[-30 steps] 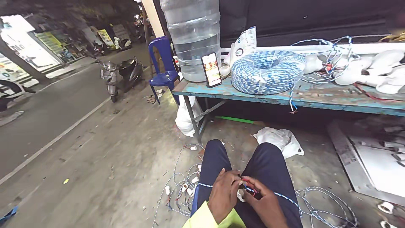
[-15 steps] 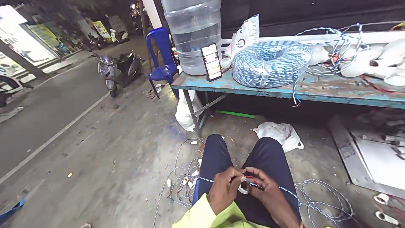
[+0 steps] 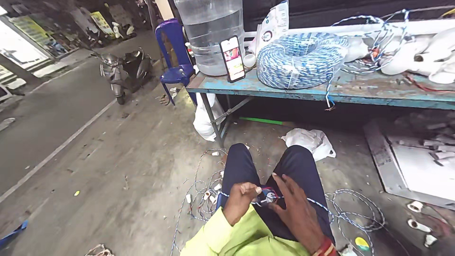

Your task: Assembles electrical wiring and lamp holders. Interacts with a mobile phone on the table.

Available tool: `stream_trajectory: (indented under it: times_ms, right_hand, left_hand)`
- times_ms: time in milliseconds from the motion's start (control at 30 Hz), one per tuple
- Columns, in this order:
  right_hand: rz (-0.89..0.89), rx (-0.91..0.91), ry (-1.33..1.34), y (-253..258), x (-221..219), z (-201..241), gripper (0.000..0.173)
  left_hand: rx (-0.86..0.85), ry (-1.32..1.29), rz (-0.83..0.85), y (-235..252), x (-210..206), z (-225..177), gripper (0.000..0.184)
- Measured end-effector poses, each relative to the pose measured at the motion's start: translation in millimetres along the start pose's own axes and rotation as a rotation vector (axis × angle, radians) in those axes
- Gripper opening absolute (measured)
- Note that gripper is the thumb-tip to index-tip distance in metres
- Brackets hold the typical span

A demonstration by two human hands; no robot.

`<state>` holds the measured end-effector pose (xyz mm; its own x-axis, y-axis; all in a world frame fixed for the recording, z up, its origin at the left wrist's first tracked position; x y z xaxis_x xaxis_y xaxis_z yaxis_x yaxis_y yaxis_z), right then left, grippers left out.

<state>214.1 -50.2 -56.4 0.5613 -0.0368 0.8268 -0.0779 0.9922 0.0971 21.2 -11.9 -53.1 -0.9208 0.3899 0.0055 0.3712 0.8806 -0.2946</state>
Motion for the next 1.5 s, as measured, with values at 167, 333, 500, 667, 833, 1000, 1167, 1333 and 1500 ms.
stream_trajectory:
  times_ms: [167, 333, 500, 667, 833, 1000, 1167, 1333, 1500]
  right_hand:
    - [-0.074, 0.238, -0.063, -4.5, -16.2, -6.9, 0.067]
    - [0.119, 0.569, 0.161, -2.7, -4.0, -24.1, 0.053]
    - [-0.075, 0.549, 0.211, -8.4, -2.2, -25.1, 0.032]
    - [-0.260, 0.425, 0.333, 1.5, 5.0, -27.0, 0.024]
    - [-0.032, 0.131, 0.481, 7.4, 9.6, -27.4, 0.026]
    - [0.083, -0.064, 0.691, 12.5, 13.2, -20.3, 0.026]
    - [0.154, -0.261, 0.871, 16.0, 12.3, -13.5, 0.020]
    - [0.299, -0.360, 0.911, 13.9, 11.4, -12.3, 0.023]
    - [0.401, -0.430, 0.812, 16.8, 11.9, -10.3, 0.024]
  left_hand:
    - [0.059, -0.005, 0.066, 0.6, -11.3, -1.3, 0.019]
    - [-0.010, 0.046, 0.057, -0.3, -7.1, -0.9, 0.011]
    - [-0.040, -0.024, 0.113, -1.0, -12.8, -3.0, 0.013]
    - [-0.237, -0.005, 0.258, -3.8, -13.4, -4.2, 0.023]
    - [-0.419, 0.208, 0.291, -4.1, -8.9, -11.2, 0.023]
    - [-0.651, 0.574, -0.018, -3.5, -17.6, -4.6, 0.012]
    - [-0.976, 0.747, -0.193, -3.7, -14.2, 6.6, 0.009]
    - [-1.138, 0.813, -0.203, -5.1, -14.1, 14.4, 0.011]
    - [-1.098, 0.893, -0.172, -4.3, -18.9, 20.9, 0.013]
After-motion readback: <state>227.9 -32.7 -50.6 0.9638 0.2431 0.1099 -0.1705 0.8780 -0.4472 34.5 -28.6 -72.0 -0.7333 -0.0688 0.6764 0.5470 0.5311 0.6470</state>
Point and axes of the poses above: each hand's wrist, its own y-axis towards the middle knuckle, its own x-axis out of the back of the hand, z = x × y, the point moved 1 cm from there along y, towards the middle knuckle, and after that the axes turned 6 degrees about z, right-handed, at the moved point
